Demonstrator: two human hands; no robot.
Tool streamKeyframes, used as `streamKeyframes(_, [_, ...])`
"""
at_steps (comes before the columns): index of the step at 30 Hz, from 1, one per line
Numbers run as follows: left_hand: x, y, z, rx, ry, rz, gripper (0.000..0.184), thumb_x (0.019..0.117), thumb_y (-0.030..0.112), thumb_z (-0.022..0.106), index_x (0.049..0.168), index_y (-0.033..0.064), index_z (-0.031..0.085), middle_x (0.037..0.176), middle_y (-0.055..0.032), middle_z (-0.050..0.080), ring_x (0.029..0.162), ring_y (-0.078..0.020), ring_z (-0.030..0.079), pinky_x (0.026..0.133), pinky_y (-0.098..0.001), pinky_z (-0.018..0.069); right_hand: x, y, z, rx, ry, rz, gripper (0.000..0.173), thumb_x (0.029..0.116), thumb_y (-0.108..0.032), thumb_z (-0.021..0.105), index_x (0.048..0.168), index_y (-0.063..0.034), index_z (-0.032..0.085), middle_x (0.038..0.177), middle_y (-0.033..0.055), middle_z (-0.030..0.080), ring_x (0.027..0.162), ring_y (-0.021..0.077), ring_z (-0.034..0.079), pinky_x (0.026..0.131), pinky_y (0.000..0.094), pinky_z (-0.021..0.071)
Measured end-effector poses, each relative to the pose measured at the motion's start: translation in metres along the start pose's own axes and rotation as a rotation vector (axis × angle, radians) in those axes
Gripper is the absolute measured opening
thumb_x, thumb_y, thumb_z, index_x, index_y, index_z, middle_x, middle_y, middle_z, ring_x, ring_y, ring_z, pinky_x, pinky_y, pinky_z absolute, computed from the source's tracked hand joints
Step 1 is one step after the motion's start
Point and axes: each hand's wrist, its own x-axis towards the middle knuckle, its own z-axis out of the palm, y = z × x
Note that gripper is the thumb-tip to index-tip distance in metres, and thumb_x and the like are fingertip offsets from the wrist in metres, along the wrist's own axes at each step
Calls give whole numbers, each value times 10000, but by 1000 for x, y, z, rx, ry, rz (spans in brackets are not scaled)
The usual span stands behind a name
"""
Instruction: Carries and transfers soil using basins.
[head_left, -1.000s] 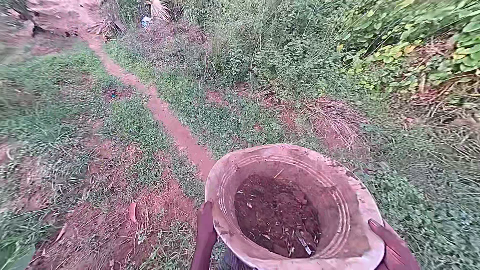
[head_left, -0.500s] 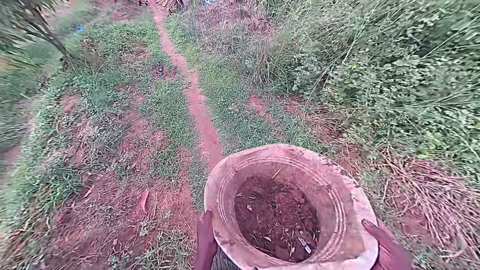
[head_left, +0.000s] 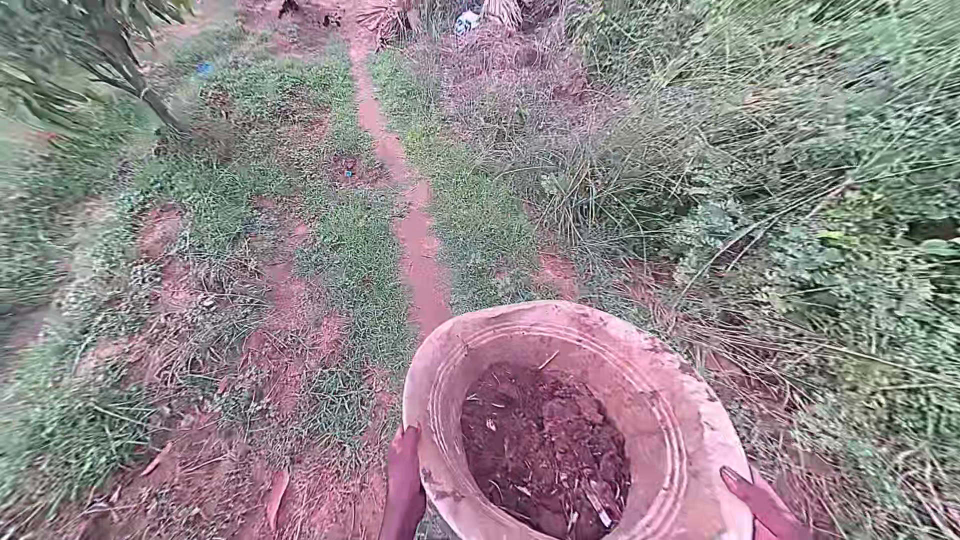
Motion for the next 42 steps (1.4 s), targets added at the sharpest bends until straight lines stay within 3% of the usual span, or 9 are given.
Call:
streamKeyframes(5, [92, 72, 74, -49, 12, 84, 251, 1079, 103, 396, 1174, -48, 572, 830, -93, 693, 714, -120, 699, 666, -308, 611, 117, 6, 97, 119, -101, -17, 196, 981, -28, 489, 1149, -70, 581, 980, -33, 741, 906, 61, 724, 855, 286, 617])
streamKeyframes(10, [191, 108, 145, -178, 129, 179, 228, 1081, 72, 374, 1036, -45, 565, 735, -62, 658, 650, -103, 674, 636, -290, 599, 249, 30, 218, 84, -143, 29, 248, 979, -11, 422, 1170, -95, 557, 885, -102, 714, 796, -6, 702, 756, 219, 616])
streamKeyframes(13, [233, 130, 184, -193, 144, 182, 231, 1079, 109, 377, 1090, -43, 551, 768, -42, 650, 682, -80, 669, 677, -290, 600, 307, 5, 274, 45, -208, 32, 274, 997, -27, 409, 1218, -87, 560, 930, -75, 725, 826, 13, 708, 778, 239, 619])
streamKeyframes(18, [311, 192, 228, -206, 133, 174, 257, 1084, 130, 351, 1176, -33, 527, 845, -49, 657, 743, -82, 678, 722, -304, 603, 380, -7, 369, 6, -233, 31, 284, 982, -19, 418, 1214, -93, 564, 939, -86, 729, 834, 1, 708, 781, 230, 618])
streamKeyframes(23, [409, 237, 267, -165, 188, 83, 255, 1090, 118, 375, 1096, -40, 575, 787, -64, 681, 701, -102, 692, 667, -300, 611, 438, 14, 458, -103, -133, 75, 347, 980, -30, 416, 1303, -83, 528, 953, -86, 716, 833, -14, 700, 766, 218, 617])
streamKeyframes(30, [531, 329, 305, -163, 165, -31, 263, 1094, 121, 373, 1143, -42, 574, 834, -83, 689, 731, -119, 699, 686, -316, 612, 508, 8, 596, -173, -126, 109, 315, 986, -14, 386, 1229, -110, 564, 936, -98, 738, 828, -1, 714, 767, 236, 626])
streamKeyframes(35, [599, 398, 330, -171, 164, 12, 239, 1080, 97, 381, 1146, -35, 569, 836, -79, 695, 727, -118, 703, 675, -309, 615, 548, 8, 678, -180, -112, 122, 296, 993, -7, 390, 1194, -116, 577, 905, -113, 738, 812, -23, 709, 756, 207, 620])
streamKeyframes(38, [641, 440, 347, -183, 135, 44, 264, 1080, 104, 372, 1179, -35, 574, 869, -94, 704, 756, -135, 711, 697, -325, 620, 577, 10, 726, -165, -115, 131, 325, 991, -17, 388, 1261, -104, 547, 940, -103, 727, 834, -15, 707, 767, 222, 622])
streamKeyframes(42, [694, 504, 383, -194, 158, 91, 253, 1084, 101, 376, 1095, -31, 591, 807, -83, 702, 710, -131, 710, 662, -314, 620, 624, 2, 803, -109, -151, 105, 303, 996, -28, 379, 1210, -124, 570, 918, -112, 737, 816, -14, 711, 759, 216, 623])
